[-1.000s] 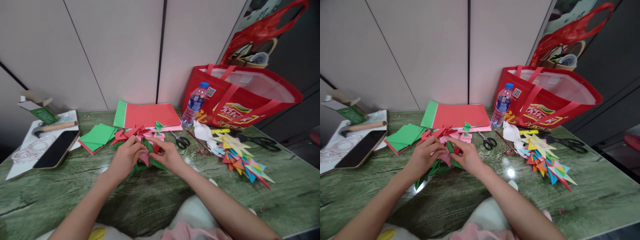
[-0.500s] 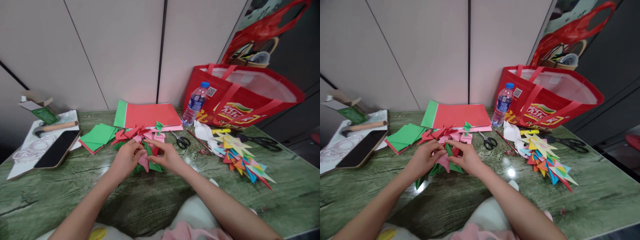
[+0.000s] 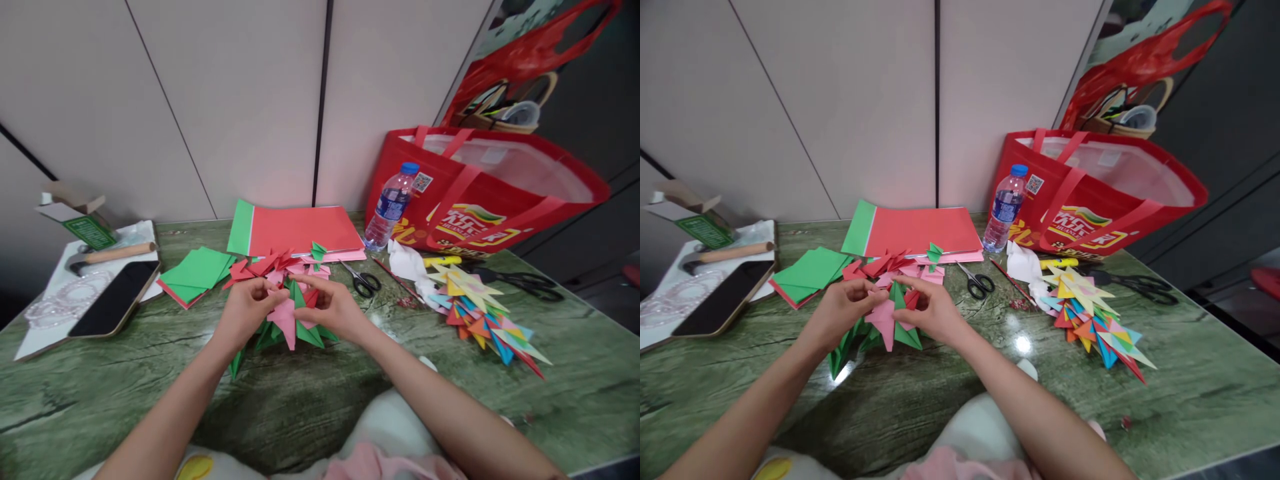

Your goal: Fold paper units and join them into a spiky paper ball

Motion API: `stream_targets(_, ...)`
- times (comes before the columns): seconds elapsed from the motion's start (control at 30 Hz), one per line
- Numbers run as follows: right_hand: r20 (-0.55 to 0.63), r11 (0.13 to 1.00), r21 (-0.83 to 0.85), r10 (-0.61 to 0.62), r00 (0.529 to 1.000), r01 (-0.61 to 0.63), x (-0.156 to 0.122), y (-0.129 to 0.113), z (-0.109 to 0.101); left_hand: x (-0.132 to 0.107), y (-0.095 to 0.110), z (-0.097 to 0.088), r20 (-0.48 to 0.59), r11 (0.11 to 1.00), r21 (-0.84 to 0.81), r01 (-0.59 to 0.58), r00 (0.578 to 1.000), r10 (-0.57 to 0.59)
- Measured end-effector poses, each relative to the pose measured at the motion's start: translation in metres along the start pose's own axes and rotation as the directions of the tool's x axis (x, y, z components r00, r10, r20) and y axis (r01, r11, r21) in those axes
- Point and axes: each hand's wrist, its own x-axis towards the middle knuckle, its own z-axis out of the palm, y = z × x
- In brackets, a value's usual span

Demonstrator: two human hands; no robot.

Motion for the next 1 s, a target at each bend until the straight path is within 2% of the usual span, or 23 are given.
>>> stream_targets(0.13,-0.014,0.995,0.094,0.022,1.0,-0.021,0.002,0.002,0.0,0.0,0.0,-0.004,-0.027,0.998,0.029,-0.051,0.998,0.052)
stream_targets(0.3,-0.008,0.993,0.112,0.027,1.0,-0.026,0.002,0.001,0.0,0.004,-0.006,-0.005,-0.083,1.0,0.007,-0.021,0.996,0.021)
stream_targets(0.43,-0.013,0.993,0.115,0.019,1.0,-0.017,0.002,-0.003,0.0,0.004,-0.006,-0.001,-0.014,0.995,-0.102,-0.013,1.0,0.011)
stream_targets(0.57,-0.034,0.986,0.164,0.042,0.999,-0.036,0.002,-0.006,-0.002,0.002,-0.003,0.002,0.021,0.99,-0.139,-0.024,0.999,0.027)
stream_targets(0.67,-0.071,0.977,0.208,0.068,0.995,-0.052,0.003,-0.006,-0.003,0.002,-0.003,0.004,0.022,0.982,-0.19,0.02,1.0,-0.016)
stream_targets(0.73,-0.089,0.973,0.217,0.095,0.991,-0.074,0.003,-0.005,-0.003,0.001,-0.004,0.007,0.064,0.974,-0.218,0.063,0.997,-0.05)
stream_targets(0.87,-0.089,0.982,0.164,0.109,0.99,-0.094,0.004,-0.003,-0.003,-0.002,-0.005,0.012,0.131,0.969,-0.224,0.103,0.989,-0.075)
stream_targets(1.0,-0.034,0.981,0.145,0.133,0.99,-0.127,0.002,-0.005,-0.001,-0.003,-0.005,0.01,0.148,0.985,-0.161,0.06,0.988,-0.036)
